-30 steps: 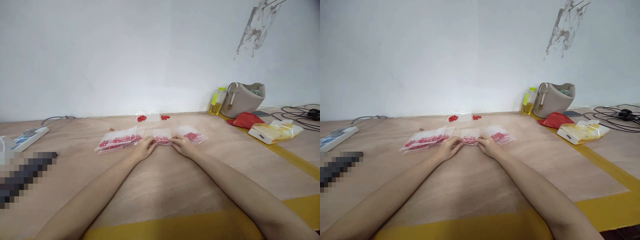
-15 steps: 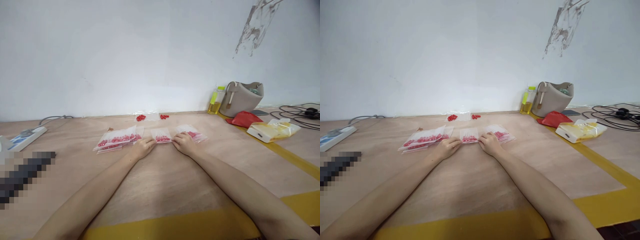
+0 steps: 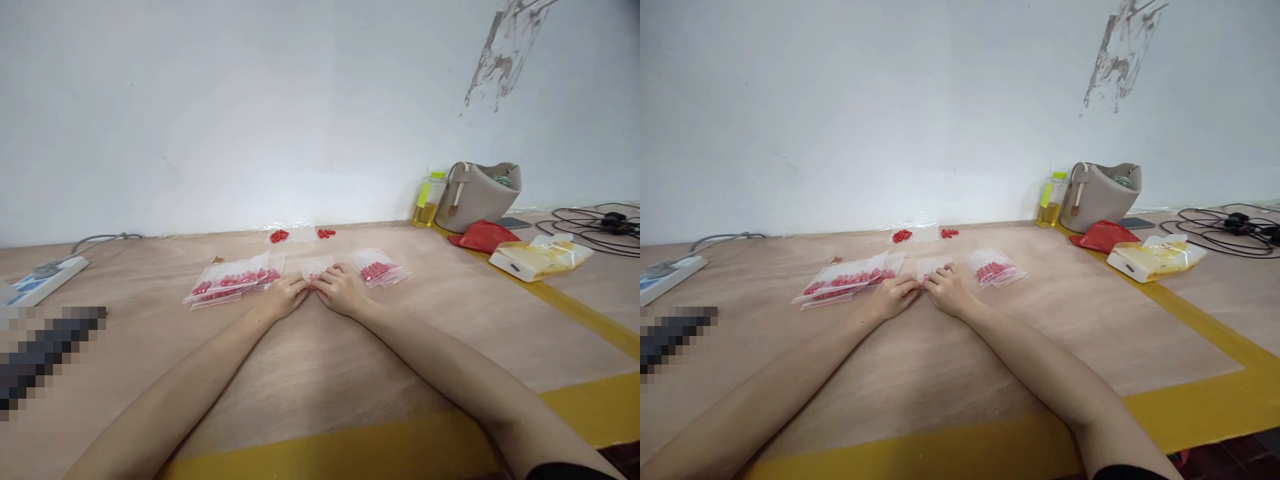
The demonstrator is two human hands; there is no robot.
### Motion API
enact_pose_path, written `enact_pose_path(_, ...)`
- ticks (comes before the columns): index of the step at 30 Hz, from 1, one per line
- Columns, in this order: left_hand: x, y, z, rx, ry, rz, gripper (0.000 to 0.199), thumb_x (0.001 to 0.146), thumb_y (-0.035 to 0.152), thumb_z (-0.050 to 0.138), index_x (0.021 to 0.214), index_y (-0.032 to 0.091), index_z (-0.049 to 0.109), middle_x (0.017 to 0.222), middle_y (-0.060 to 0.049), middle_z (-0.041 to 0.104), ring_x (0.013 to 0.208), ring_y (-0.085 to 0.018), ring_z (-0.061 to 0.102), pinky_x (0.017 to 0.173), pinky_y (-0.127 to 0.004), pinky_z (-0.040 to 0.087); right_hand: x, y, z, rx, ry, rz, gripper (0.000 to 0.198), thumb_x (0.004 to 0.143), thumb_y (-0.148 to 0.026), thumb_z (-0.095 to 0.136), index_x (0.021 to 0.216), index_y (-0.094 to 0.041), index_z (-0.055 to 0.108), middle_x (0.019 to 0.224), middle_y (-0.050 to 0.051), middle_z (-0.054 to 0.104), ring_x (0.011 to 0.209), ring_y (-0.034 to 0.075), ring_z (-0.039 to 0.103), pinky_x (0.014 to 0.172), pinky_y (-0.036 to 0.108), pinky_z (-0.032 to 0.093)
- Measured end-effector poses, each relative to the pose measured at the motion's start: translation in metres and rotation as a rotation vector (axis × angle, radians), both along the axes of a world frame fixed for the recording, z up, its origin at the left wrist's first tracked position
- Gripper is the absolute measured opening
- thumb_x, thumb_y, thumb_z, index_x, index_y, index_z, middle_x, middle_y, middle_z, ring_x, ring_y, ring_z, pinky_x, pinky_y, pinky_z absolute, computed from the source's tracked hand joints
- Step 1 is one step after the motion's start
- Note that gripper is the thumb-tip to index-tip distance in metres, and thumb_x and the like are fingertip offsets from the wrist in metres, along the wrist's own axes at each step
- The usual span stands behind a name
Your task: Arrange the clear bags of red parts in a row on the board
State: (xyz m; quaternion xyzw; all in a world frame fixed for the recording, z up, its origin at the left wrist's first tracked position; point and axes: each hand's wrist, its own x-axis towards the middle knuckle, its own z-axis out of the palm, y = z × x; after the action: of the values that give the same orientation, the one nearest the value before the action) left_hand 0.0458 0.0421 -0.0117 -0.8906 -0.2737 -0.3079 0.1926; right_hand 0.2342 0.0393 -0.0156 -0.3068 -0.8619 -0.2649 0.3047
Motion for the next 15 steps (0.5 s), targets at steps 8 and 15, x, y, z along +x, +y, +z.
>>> enact_pose_path(8, -0.007, -0.004, 0.002, -0.042, -0.008, -0.021, 0.019, 0.084, 0.018, 0.042, 0.078, 0.016, 0.061, 0.075, -0.005, 0.062, 0.07, -0.012, 0.059, 0.062, -0.021, 0.047, 0.004, -0.004, 0.009, 0.127, -0.112, 0.009, 0.025, 0.087, -0.015, 0.038, 0.073, -0.019, 0.058, 0.072, 0.001, 0.06, 0.071, 0.012, 0.045, 0.083, 0.036, 0.021)
enact_pose_path(15, -0.007, -0.006, 0.002, -0.053, -0.01, -0.015, 0.02, 0.084, 0.019, 0.042, 0.075, 0.015, 0.059, 0.073, -0.004, 0.061, 0.067, -0.011, 0.057, 0.06, -0.02, 0.045, 0.044, 0.0, 0.006, 0.174, -0.162, -0.085, 0.026, 0.087, -0.011, 0.036, 0.072, -0.017, 0.057, 0.067, 0.001, 0.057, 0.068, 0.011, 0.043, 0.084, 0.035, 0.021)
